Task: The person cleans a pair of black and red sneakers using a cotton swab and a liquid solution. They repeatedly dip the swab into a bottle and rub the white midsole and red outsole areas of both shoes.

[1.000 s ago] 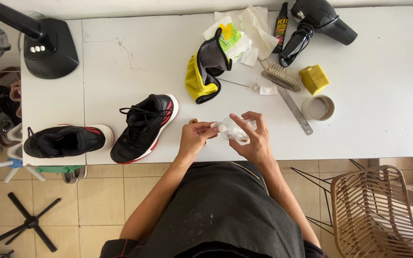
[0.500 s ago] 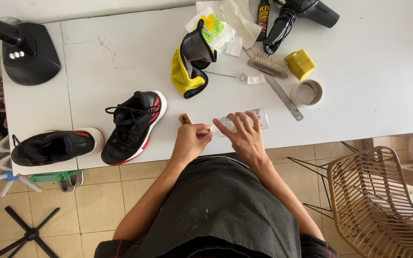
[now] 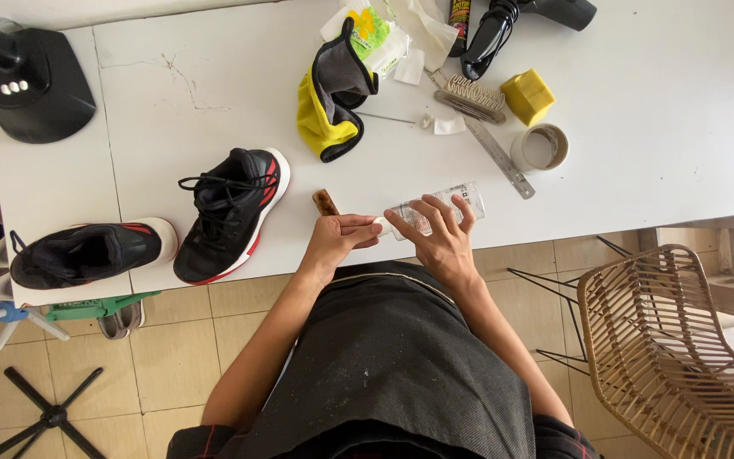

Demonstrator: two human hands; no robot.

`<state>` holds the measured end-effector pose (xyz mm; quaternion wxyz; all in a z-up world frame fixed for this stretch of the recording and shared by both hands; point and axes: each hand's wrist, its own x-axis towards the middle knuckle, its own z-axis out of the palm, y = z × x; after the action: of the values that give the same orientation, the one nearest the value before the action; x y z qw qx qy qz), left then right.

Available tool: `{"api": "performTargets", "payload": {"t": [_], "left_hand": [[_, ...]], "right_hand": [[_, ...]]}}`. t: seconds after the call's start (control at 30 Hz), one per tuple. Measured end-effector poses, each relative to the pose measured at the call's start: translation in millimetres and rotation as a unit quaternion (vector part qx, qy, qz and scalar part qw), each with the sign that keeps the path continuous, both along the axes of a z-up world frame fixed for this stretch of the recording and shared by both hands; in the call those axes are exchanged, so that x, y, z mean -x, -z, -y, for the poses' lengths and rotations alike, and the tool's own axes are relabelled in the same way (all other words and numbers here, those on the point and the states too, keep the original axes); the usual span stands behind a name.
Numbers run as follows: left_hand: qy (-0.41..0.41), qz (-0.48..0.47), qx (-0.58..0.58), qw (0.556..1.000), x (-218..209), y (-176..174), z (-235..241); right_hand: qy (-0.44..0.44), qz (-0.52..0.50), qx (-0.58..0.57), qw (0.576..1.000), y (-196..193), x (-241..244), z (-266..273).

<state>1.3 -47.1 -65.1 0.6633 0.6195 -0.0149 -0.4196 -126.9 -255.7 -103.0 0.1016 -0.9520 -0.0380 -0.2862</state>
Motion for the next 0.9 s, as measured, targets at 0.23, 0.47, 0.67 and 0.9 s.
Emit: {"api": "performTargets", "payload": {"t": [0.23, 0.47, 0.67, 0.9], "left_hand": [[-0.01, -0.035, 0.041, 0.999, 3.0, 20.8, -9.0], [0.01, 0.03, 0.067, 0.997, 20.7, 35.7, -17.6], [-0.021, 0.05, 0.05, 0.997, 33.7, 30.1, -22.5], [-0.042, 0.046, 0.034, 0.997, 32.8, 16.4, -34.3]], "right_hand": [[0.028, -0.027, -0.185, 0.982, 9.2, -0.4, -6.9], [0.114, -0.061, -0.416, 0.9, -20.6, -35.9, 8.7], [0.126, -0.049, -0.514, 0.847, -12.1, -71.0, -7.7], [0.146, 0.02, -0.451, 0.88, -21.9, -46.7, -23.9]]}}
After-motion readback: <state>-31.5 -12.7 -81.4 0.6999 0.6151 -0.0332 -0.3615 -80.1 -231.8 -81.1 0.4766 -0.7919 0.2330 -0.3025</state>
